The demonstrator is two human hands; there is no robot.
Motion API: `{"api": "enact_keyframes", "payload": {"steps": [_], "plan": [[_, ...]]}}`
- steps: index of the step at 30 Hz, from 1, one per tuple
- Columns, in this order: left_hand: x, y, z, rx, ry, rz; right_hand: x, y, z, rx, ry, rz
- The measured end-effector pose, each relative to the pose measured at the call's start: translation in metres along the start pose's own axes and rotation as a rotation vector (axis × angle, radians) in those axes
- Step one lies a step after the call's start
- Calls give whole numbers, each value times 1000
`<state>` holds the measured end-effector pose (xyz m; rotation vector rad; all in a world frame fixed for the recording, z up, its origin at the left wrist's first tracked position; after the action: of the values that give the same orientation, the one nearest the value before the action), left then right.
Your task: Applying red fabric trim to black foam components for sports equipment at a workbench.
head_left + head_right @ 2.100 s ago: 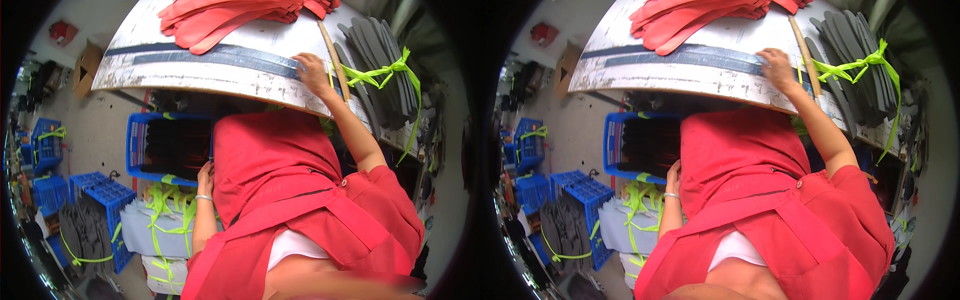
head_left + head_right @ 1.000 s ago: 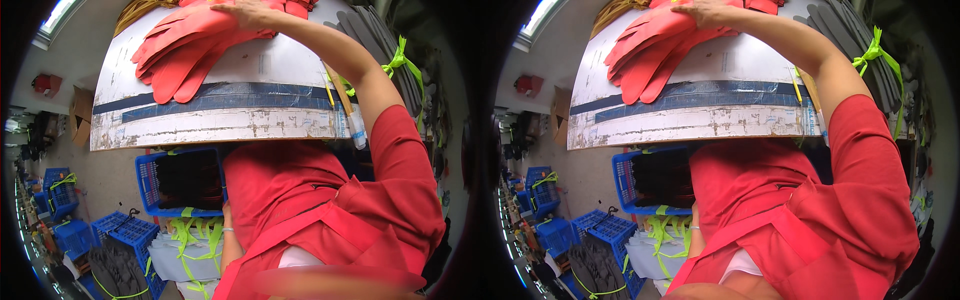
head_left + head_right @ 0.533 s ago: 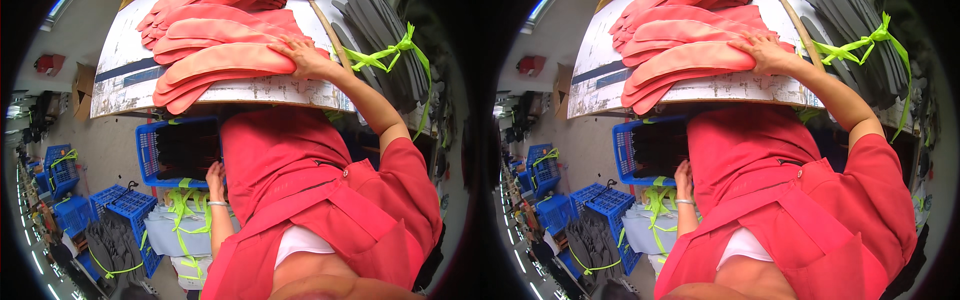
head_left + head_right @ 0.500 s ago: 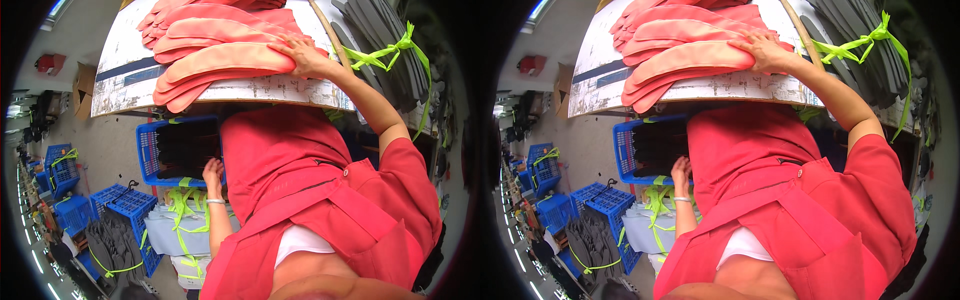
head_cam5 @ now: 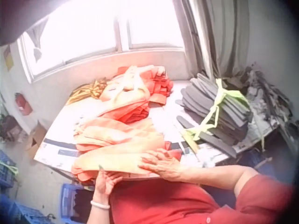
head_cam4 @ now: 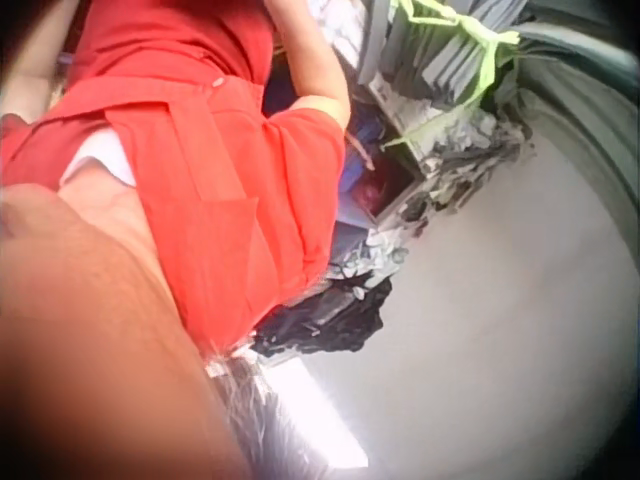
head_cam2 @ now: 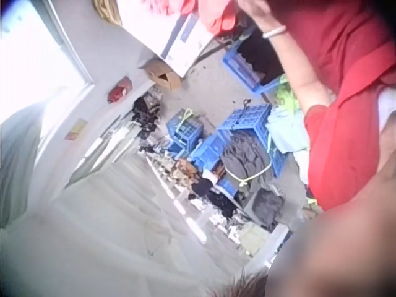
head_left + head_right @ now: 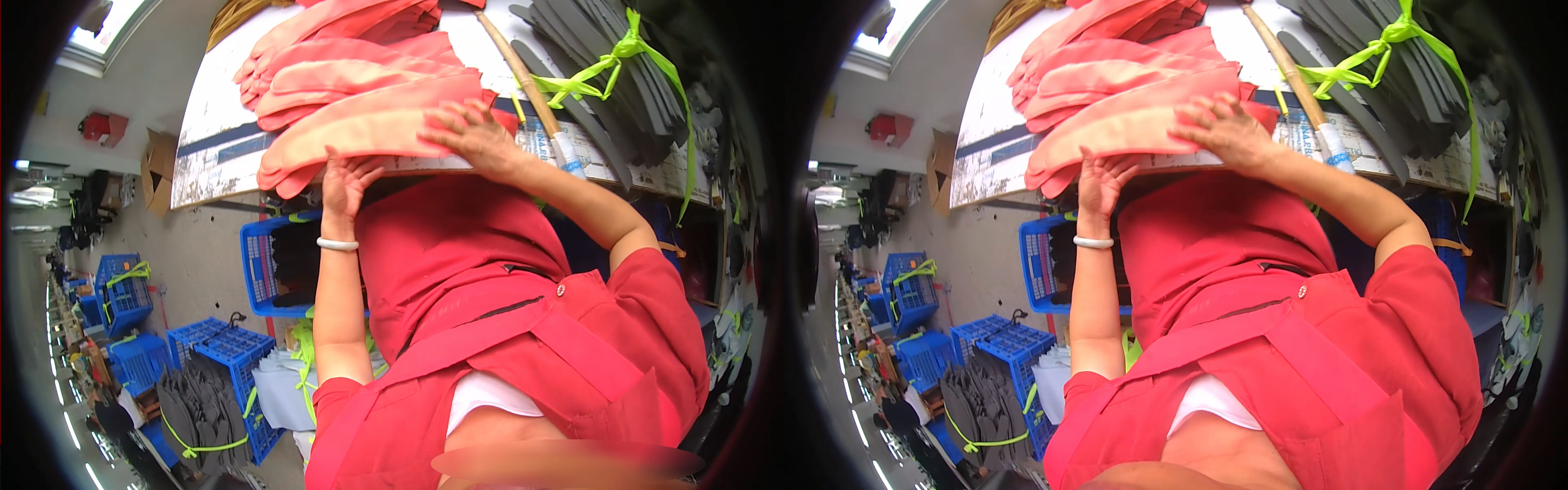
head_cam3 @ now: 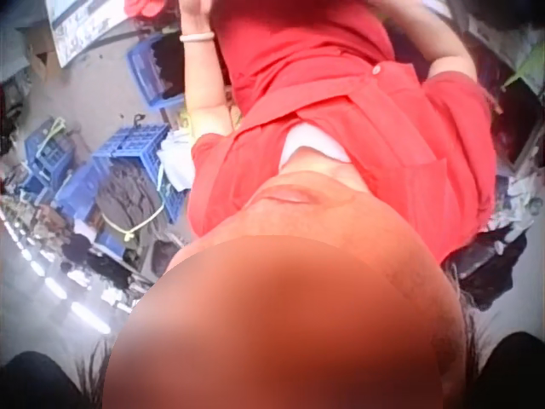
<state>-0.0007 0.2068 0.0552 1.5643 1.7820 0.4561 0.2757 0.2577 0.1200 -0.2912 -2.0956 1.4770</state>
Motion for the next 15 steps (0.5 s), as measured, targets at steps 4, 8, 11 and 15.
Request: {"api": "enact_keyframes", "payload": {"steps": [4, 8, 11, 15], "plan": [[24, -32, 7, -125, 138, -60, -58, -20, 29, 393, 1, 308], [26, -49, 17, 3, 202, -161, -103, -32, 7, 929, 28, 457], [15, -33, 10, -12, 133, -143, -122, -51, -48, 869, 618, 191], [21, -30, 14, 68, 161, -185, -197, -21, -139, -131, 921, 66]]}}
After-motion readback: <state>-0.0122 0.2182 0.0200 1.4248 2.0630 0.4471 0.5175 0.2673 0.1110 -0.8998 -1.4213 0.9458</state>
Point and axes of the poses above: each hand's wrist, its own x-axis towards the middle knuckle, its own y-axis out of the palm, z = x × y, the point moved 1 cm from there along x, towards the middle knuckle
